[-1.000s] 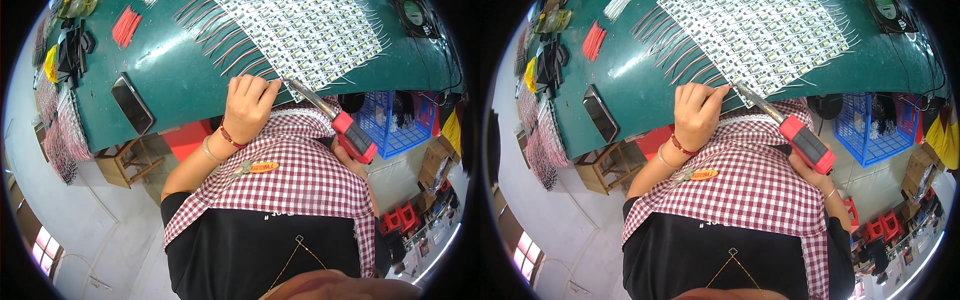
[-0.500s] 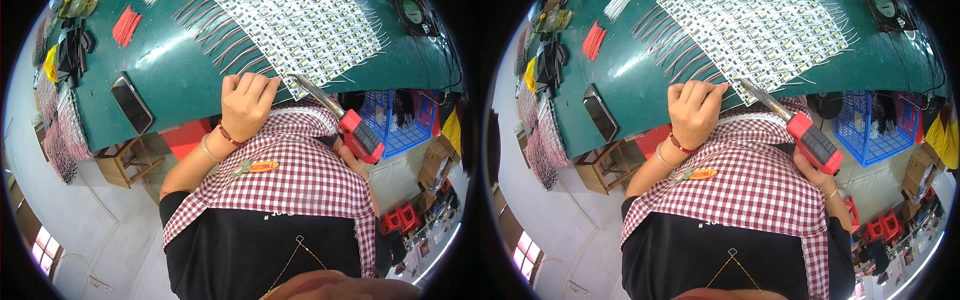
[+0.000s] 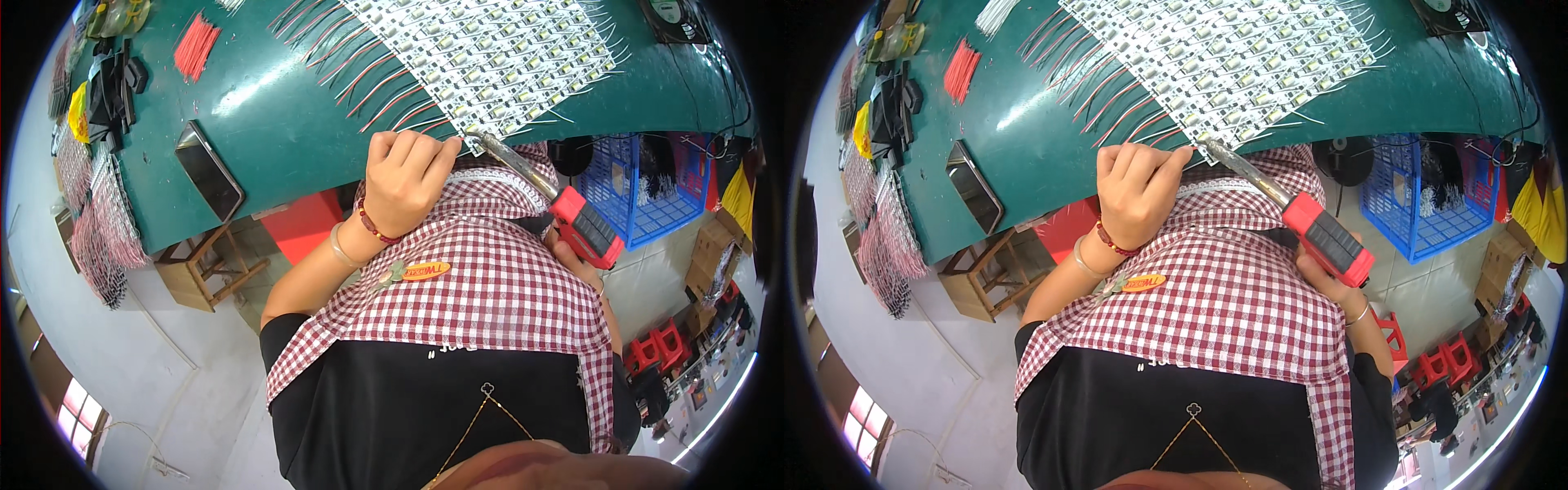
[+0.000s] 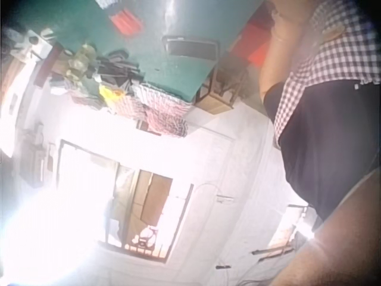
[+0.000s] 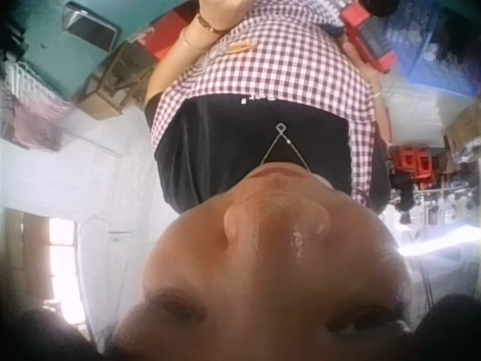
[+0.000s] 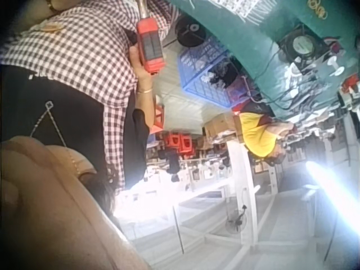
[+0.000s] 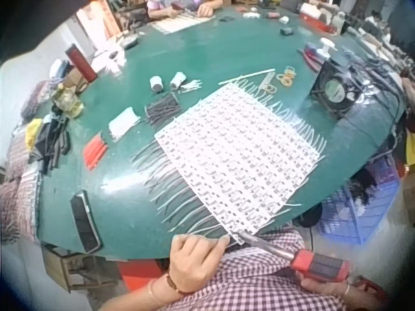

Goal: The person uses a soldering iron to attach red and black wires to a large LED panel. They pick up individual wires from piles on the table, place them on the panel, and apply heat to secure them. The process is repeated for multiple connection points across the panel.

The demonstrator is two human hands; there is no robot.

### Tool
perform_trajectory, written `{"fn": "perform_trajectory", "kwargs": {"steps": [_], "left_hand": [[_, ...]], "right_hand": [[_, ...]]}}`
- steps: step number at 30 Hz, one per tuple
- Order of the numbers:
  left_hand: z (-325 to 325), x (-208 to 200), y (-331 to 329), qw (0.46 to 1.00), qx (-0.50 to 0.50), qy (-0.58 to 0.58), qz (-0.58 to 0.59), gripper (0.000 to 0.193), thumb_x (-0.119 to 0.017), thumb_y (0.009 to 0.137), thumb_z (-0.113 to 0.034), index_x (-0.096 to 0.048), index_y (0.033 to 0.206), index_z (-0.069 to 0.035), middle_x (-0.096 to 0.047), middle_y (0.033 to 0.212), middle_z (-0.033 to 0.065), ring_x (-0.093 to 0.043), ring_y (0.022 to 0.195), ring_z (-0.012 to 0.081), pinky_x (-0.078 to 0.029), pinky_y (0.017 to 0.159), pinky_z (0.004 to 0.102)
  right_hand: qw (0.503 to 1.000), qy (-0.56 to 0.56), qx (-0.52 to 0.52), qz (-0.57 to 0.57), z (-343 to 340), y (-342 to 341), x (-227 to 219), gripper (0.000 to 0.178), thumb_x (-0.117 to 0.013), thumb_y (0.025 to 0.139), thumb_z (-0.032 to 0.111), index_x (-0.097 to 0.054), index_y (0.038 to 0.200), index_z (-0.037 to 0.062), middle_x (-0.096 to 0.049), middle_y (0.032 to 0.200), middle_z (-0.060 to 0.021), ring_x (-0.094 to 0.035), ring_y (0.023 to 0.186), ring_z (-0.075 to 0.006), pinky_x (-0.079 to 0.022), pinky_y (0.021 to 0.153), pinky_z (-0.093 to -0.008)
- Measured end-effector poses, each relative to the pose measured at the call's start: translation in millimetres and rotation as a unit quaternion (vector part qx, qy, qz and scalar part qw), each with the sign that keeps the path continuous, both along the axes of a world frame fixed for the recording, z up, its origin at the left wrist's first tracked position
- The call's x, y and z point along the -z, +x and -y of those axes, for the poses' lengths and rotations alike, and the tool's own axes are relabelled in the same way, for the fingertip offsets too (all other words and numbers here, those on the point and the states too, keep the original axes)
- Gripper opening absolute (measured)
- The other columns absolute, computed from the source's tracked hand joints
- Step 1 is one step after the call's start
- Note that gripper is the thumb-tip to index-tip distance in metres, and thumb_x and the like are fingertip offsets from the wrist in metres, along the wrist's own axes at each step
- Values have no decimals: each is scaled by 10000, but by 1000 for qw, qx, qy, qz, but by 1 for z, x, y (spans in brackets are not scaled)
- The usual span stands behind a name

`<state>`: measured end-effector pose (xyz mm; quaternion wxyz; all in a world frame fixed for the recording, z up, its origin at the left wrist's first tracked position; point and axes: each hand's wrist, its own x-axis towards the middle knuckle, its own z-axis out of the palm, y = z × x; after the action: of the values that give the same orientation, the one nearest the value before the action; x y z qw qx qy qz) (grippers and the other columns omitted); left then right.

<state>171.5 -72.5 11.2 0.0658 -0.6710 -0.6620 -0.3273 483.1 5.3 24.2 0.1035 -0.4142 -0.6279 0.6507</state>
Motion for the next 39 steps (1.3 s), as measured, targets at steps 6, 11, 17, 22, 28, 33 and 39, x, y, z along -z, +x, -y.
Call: {"fn": "perform_trajectory", "kwargs": {"steps": [6, 11, 17, 22, 28, 33, 39], "left_hand": [[-2, 3, -5, 1000, 8, -3, 10, 268, -669, 670, 19, -695, 926, -55, -514, 706, -20, -522, 647, 149, -361, 667, 321], [0, 0, -2, 1000, -2, -1, 1, 260, -669, 675, 26, -696, 919, -62, -510, 696, -22, -524, 646, 147, -357, 666, 320], [-1, 0, -1, 1000, -11, 6, -9, 255, -680, 669, 14, -699, 905, -82, -523, 710, -31, -535, 657, 138, -345, 664, 315], [0, -6, 1, 999, -20, 23, -24, 268, -688, 656, 8, -701, 905, -90, -550, 741, -33, -560, 695, 134, -347, 682, 313], [5, -6, 11, 999, 9, 32, 0, 289, -690, 626, 5, -703, 900, -88, -551, 752, -30, -568, 720, 133, -345, 689, 313], [6, -3, 15, 1000, 7, 16, 5, 267, -699, 645, 10, -701, 897, -80, -530, 734, -24, -566, 718, 140, -344, 684, 317], [7, -1, 16, 1000, 4, 13, 1, 263, -701, 658, 10, -697, 903, -84, -519, 730, -18, -564, 722, 143, -339, 687, 318]], "right_hand": [[994, 110, -16, 12, 4, -3, 7, 214, -693, 646, 86, -643, 839, 10, -626, 782, -97, -595, 632, -251, -460, 579, -339], [996, 77, -31, 33, 3, 9, 14, 195, -685, 654, 79, -646, 832, 10, -619, 762, -106, -597, 620, -260, -461, 575, -346], [990, 138, -31, -2, -2, -7, -6, 118, -673, 708, 110, -654, 788, 25, -634, 712, -82, -621, 611, -243, -470, 580, -342], [983, 183, -17, -26, 0, -13, -14, 140, -686, 748, 148, -665, 818, 29, -651, 731, -60, -635, 643, -215, -482, 605, -329], [982, 187, 34, 6, 17, 13, 1, 235, -720, 747, 197, -669, 894, 21, -656, 788, -65, -633, 695, -197, -482, 644, -310], [999, 35, 29, -7, 19, 25, 3, 234, -725, 717, 195, -652, 863, 28, -626, 778, -67, -602, 664, -195, -466, 620, -318], [981, 183, -59, 2, 7, 15, 8, 209, -692, 638, 122, -624, 813, 29, -589, 735, -71, -582, 621, -225, -444, 575, -331]]}}
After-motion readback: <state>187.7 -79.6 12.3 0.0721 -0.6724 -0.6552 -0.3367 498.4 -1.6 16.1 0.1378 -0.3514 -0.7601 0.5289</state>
